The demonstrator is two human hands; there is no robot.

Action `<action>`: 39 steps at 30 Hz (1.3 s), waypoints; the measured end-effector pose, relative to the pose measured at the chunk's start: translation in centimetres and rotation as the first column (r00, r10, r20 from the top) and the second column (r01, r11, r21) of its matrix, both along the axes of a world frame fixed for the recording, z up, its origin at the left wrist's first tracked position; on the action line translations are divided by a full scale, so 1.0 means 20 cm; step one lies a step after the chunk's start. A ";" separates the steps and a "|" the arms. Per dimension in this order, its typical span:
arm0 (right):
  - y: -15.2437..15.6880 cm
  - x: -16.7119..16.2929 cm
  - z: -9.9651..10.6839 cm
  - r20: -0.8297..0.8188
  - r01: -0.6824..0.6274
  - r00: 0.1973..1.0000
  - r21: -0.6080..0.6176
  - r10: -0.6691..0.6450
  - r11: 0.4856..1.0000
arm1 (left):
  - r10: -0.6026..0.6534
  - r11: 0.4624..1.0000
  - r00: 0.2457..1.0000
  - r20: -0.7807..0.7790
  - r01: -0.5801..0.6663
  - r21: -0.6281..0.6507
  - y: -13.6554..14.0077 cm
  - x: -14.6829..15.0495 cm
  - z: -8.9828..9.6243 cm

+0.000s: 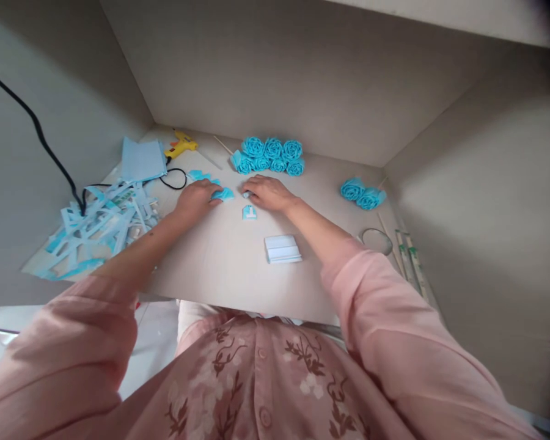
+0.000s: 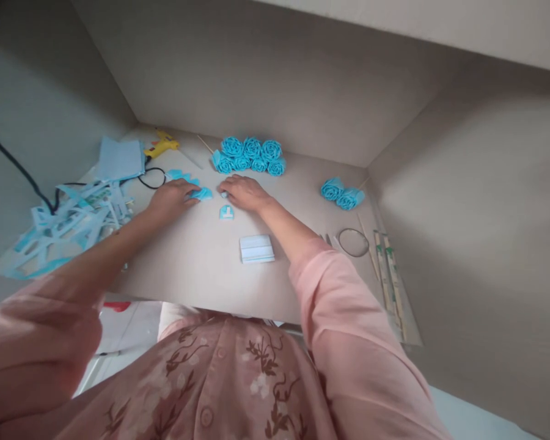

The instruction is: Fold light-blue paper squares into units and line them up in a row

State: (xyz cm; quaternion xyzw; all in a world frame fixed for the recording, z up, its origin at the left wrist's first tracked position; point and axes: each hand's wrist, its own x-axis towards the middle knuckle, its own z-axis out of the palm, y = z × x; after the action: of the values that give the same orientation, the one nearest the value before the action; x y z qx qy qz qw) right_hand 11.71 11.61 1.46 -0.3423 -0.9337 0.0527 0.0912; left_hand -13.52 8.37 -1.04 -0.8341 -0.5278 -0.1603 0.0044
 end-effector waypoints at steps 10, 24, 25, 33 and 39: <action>-0.06 0.35 -0.03 -0.462 0.052 0.410 -0.849 -0.787 0.526 | -0.039 0.999 0.992 0.122 0.039 0.006 0.15 0.27 0.03; -0.04 0.26 0.00 -0.434 -0.028 0.418 -0.884 -0.798 0.467 | -0.193 0.981 0.974 0.121 0.191 0.028 0.14 0.29 -0.03; -0.03 0.26 0.00 -0.437 0.047 0.481 -0.853 -0.760 0.520 | -0.180 0.984 0.978 0.109 0.177 0.037 0.13 0.28 -0.04; 0.19 0.18 0.05 -0.098 0.384 0.872 -0.474 -0.480 0.793 | -0.027 0.993 1.000 -0.012 0.028 0.112 0.11 0.26 0.00; 0.24 0.11 0.05 0.018 0.326 0.944 -0.226 -0.330 0.918 | -0.077 0.995 0.995 0.062 0.072 0.071 0.09 0.27 0.02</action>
State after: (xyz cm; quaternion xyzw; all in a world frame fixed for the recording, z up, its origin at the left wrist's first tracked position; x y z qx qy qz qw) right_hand 13.95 16.36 2.40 -0.5014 -0.8500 0.1459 0.0688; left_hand -8.21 10.25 -0.66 -0.8470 -0.4903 -0.2052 0.0099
